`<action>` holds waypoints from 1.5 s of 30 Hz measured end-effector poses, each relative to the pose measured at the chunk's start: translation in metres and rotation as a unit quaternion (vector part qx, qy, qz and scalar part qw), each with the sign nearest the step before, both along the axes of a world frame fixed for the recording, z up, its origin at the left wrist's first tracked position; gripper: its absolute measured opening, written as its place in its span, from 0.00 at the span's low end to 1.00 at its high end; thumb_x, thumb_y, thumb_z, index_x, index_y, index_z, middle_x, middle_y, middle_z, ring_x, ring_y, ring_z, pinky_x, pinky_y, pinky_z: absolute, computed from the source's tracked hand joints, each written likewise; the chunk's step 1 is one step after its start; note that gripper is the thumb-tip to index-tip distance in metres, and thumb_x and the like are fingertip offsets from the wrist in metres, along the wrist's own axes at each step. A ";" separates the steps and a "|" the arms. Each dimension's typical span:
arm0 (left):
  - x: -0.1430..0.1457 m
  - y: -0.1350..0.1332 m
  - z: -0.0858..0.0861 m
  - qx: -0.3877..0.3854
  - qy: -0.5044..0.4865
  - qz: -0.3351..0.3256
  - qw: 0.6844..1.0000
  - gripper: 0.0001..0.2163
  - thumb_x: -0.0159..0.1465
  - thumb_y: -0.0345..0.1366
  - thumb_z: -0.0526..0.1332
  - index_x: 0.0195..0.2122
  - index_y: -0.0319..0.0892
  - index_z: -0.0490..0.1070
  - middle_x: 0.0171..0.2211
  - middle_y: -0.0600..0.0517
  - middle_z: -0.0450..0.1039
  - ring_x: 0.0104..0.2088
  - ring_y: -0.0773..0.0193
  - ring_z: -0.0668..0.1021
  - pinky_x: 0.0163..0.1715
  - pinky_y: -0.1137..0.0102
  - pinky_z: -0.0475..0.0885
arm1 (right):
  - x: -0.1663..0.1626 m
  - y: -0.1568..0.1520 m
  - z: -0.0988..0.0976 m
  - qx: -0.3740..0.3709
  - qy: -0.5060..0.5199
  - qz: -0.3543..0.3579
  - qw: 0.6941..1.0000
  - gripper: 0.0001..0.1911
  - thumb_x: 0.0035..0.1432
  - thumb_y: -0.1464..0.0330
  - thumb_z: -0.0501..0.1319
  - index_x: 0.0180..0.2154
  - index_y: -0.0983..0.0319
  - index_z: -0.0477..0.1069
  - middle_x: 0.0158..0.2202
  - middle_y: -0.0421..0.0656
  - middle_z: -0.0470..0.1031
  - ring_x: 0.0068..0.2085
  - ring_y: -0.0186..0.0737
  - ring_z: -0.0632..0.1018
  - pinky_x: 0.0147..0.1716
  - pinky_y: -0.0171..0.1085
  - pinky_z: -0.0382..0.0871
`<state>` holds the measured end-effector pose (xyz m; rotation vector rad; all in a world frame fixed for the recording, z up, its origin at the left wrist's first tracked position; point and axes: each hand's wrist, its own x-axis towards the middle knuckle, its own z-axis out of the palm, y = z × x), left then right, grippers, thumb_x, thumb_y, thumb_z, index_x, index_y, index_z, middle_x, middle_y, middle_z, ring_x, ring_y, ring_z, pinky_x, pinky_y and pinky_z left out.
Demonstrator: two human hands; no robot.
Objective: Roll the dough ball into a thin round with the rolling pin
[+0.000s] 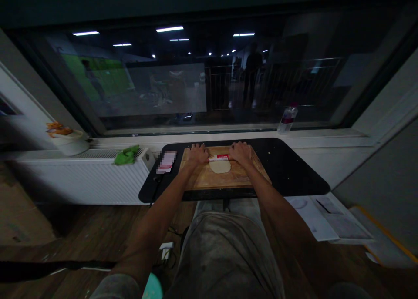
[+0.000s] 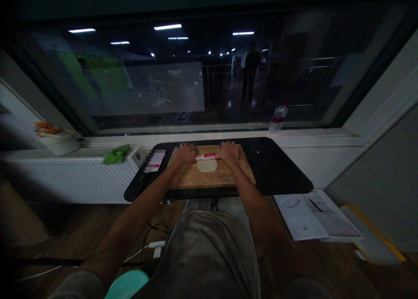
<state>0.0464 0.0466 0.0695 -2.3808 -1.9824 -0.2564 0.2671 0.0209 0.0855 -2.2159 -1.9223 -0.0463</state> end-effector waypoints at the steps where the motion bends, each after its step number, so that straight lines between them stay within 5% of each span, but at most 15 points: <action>1: 0.000 -0.001 0.000 0.000 -0.001 0.000 1.000 0.23 0.83 0.40 0.48 0.66 0.40 0.79 0.67 0.33 0.78 0.69 0.38 0.75 0.68 0.44 0.73 | 0.000 0.000 0.000 0.002 -0.002 0.000 1.000 0.26 0.83 0.62 0.53 0.62 0.63 0.86 0.64 0.59 0.85 0.68 0.59 0.80 0.64 0.47 0.73; 12: -0.003 -0.020 -0.004 0.021 0.006 -0.026 0.999 0.20 0.84 0.40 0.49 0.64 0.44 0.79 0.66 0.35 0.79 0.68 0.39 0.74 0.68 0.44 0.70 | 0.000 -0.014 -0.005 0.008 -0.017 0.017 1.000 0.27 0.82 0.64 0.50 0.63 0.64 0.85 0.64 0.59 0.85 0.66 0.56 0.83 0.65 0.44 0.73; 18: -0.005 -0.032 -0.007 0.020 0.038 -0.072 0.996 0.20 0.81 0.38 0.53 0.66 0.42 0.80 0.67 0.33 0.78 0.69 0.36 0.74 0.67 0.43 0.71 | -0.003 -0.022 -0.005 -0.006 0.005 0.005 1.000 0.25 0.79 0.59 0.57 0.60 0.63 0.89 0.56 0.58 0.90 0.62 0.57 0.86 0.60 0.41 0.75; 25: -0.001 -0.046 -0.011 0.048 -0.014 -0.029 0.998 0.22 0.84 0.40 0.47 0.66 0.43 0.79 0.67 0.36 0.81 0.70 0.42 0.76 0.68 0.48 0.71 | -0.004 -0.048 -0.013 0.021 -0.020 0.007 1.000 0.30 0.85 0.62 0.48 0.59 0.64 0.88 0.61 0.59 0.88 0.62 0.57 0.87 0.60 0.43 0.78; 34: -0.003 -0.060 -0.016 0.047 -0.029 -0.030 0.998 0.21 0.86 0.41 0.49 0.68 0.44 0.77 0.67 0.36 0.81 0.68 0.43 0.81 0.66 0.53 0.74 | -0.003 -0.075 -0.019 0.041 -0.034 0.020 0.998 0.29 0.87 0.62 0.48 0.57 0.65 0.87 0.61 0.58 0.88 0.62 0.54 0.87 0.62 0.41 0.75; 45: -0.008 -0.079 -0.018 0.054 -0.034 -0.065 0.996 0.19 0.86 0.38 0.47 0.57 0.44 0.79 0.62 0.39 0.84 0.65 0.46 0.82 0.68 0.54 0.72 | -0.005 -0.104 -0.020 0.060 -0.032 0.032 0.997 0.27 0.87 0.60 0.47 0.61 0.62 0.84 0.62 0.57 0.86 0.64 0.56 0.83 0.67 0.44 0.71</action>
